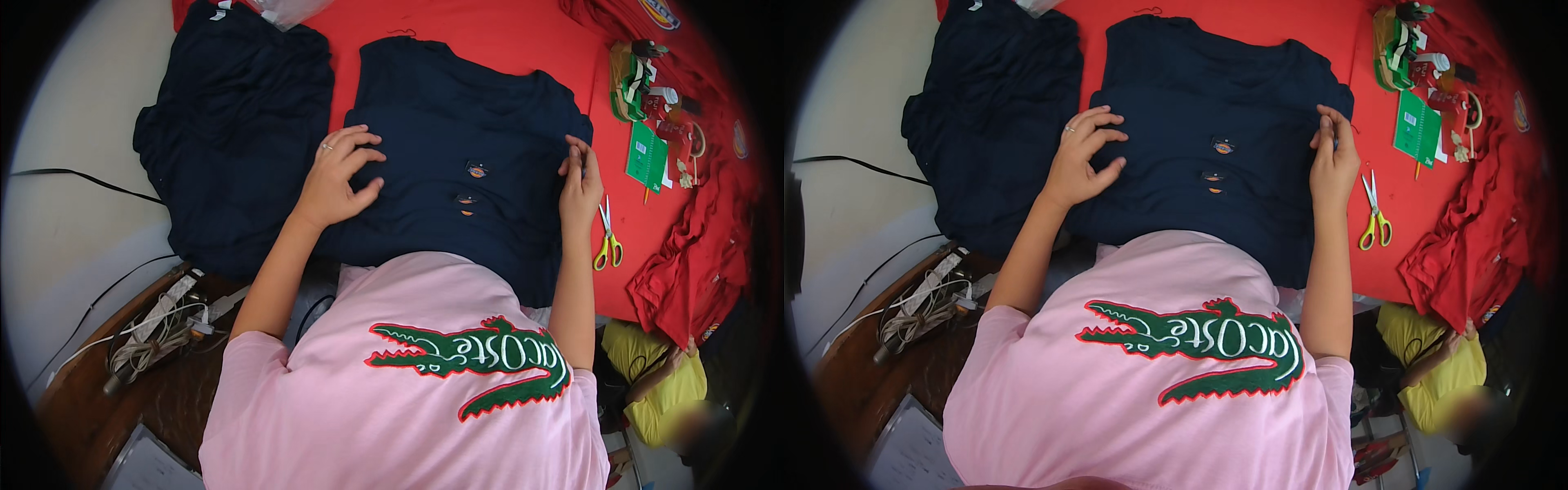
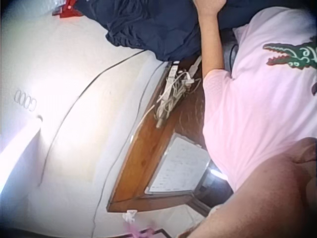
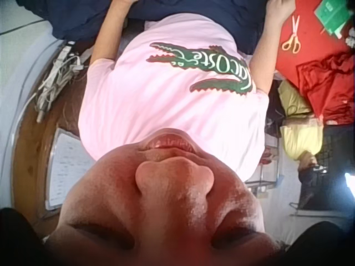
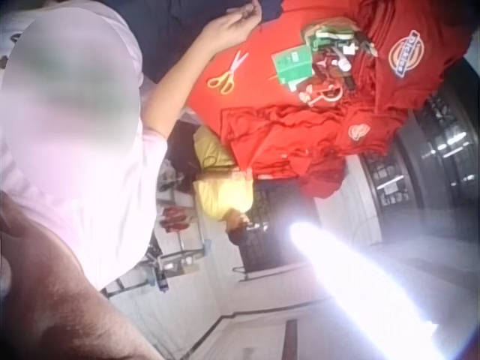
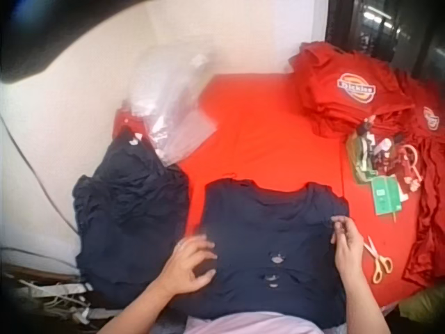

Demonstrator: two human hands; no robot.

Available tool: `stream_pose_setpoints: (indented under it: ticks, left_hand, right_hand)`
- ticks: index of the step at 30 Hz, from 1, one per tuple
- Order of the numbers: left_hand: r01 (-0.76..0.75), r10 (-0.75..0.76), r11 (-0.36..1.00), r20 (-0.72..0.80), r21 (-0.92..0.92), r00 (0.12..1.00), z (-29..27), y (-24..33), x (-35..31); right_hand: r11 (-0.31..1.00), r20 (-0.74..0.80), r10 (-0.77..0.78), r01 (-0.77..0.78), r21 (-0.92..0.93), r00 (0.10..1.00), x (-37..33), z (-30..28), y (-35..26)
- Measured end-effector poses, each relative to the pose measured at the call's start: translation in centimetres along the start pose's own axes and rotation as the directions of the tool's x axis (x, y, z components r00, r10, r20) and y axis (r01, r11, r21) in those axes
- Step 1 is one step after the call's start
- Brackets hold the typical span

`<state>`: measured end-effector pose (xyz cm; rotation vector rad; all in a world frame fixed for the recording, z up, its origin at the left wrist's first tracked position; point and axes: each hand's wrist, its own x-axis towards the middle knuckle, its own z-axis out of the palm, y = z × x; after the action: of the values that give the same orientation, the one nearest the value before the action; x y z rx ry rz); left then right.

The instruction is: The person writes on a card, attaches the card to a red shirt using a plastic fastener, then picks up a dark blue shirt and uses a green pen to mark small white labels on it.

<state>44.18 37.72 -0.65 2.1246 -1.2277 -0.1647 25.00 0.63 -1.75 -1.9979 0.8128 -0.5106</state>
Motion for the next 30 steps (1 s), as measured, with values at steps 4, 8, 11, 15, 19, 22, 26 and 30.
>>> stream_pose_setpoints:
  ticks: [4, 8, 11, 15, 19, 22, 26, 30]
  left_hand:
    - [0.035, -0.05, 0.996, 0.186, 0.08, 0.981, 0.7, 1.4, -1.1]
    - [0.046, -0.059, 0.993, 0.127, 0.109, 0.99, 2.6, 0.6, -2.3]
    - [0.024, -0.026, 0.994, 0.015, 0.111, 1.0, 2.9, 0.9, -2.2]
    - [0.128, -0.152, 0.98, -0.159, -0.151, 0.976, 2.8, 2.1, -1.7]
    - [0.1, -0.134, 0.984, -0.239, -0.149, 0.962, 2.2, 3.5, -0.9]
    - [0.073, -0.105, 0.988, -0.248, -0.133, 0.963, 1.9, 3.8, -0.8]
    - [0.044, -0.069, 0.994, -0.259, -0.102, 0.963, 1.7, 4.2, -1.1]
    - [0.032, -0.058, 0.995, -0.27, -0.099, 0.961, 1.6, 4.4, -1.2]
  right_hand:
    - [0.998, 0.055, -0.044, 0.046, -0.051, 0.998, 0.2, 1.0, -1.4]
    - [0.994, 0.253, -0.02, -0.008, 0.11, 0.967, -3.5, 3.9, -4.2]
    - [0.956, 0.499, 0.066, -0.198, 0.216, 0.864, -7.0, 5.9, -7.7]
    - [0.961, 0.598, 0.093, -0.229, 0.156, 0.796, -8.8, 6.8, -10.0]
    - [0.937, 0.626, 0.051, -0.254, 0.239, 0.778, -9.4, 7.7, -11.0]
    - [0.919, 0.638, 0.02, -0.265, 0.291, 0.77, -9.8, 8.6, -10.9]
    - [0.917, 0.654, 0.006, -0.264, 0.298, 0.757, -9.8, 9.1, -11.6]
    - [0.898, 0.695, 0.082, -0.355, 0.26, 0.715, -9.6, 8.8, -12.2]
